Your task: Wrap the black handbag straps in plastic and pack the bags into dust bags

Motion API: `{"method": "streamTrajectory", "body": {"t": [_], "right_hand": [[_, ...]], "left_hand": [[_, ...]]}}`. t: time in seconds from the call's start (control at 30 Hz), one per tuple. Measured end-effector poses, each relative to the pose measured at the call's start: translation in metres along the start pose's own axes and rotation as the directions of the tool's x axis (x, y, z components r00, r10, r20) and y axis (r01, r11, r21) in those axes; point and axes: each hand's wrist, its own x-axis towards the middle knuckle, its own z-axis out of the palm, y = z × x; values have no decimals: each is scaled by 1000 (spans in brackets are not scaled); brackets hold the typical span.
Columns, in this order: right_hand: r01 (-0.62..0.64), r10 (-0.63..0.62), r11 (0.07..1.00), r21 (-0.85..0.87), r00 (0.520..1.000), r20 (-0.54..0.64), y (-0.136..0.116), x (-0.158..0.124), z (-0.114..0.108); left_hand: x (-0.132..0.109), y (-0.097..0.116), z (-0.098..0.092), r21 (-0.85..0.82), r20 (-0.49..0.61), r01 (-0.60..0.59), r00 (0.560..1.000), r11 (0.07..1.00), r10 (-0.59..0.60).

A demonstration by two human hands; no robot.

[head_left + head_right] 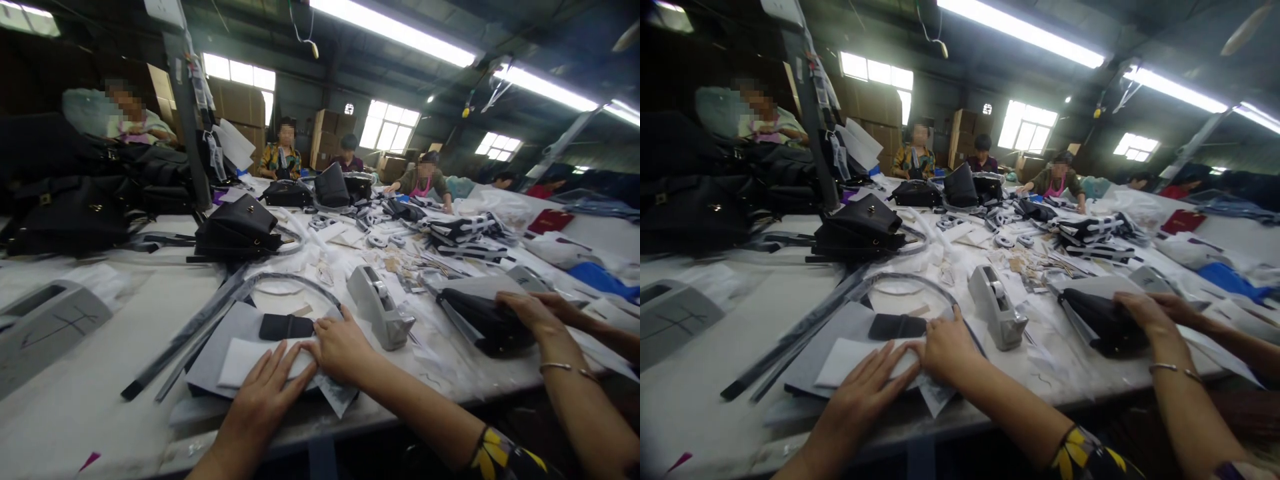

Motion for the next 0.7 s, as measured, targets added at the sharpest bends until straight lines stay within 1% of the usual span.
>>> {"method": "streamTrajectory", "body": {"t": [0.1, 0.2, 0.3, 0.4, 0.47, 0.6, 0.7], "right_hand": [[-15, 15, 1000, -17, 1000, 26, 2, 1, -6], [82, -85, 995, 61, 996, 41, 14, 5, -6], [170, -182, 974, 150, 981, 70, 33, 13, -2], [157, -174, 973, 168, 980, 93, 50, 25, 4], [144, -160, 977, 159, 982, 96, 57, 31, 7], [166, -184, 978, 125, 971, 149, 59, 36, 10], [164, -176, 983, 76, 968, 180, 57, 34, 11]], "left_hand": [[-1, 0, 1, 9, -11, 7, 1000, 1000, -7], [-1, -3, 2, 48, -28, -63, 998, 997, 65], [-1, -7, 2, 71, -34, -94, 995, 993, 97], [-1, -7, 2, 70, -45, -93, 994, 993, 96], [-2, -6, 3, 58, -60, -82, 994, 995, 86], [-5, -1, 6, 29, -40, -23, 999, 999, 24], [-7, 1, 6, 30, -27, -5, 1000, 1000, 6]]}}
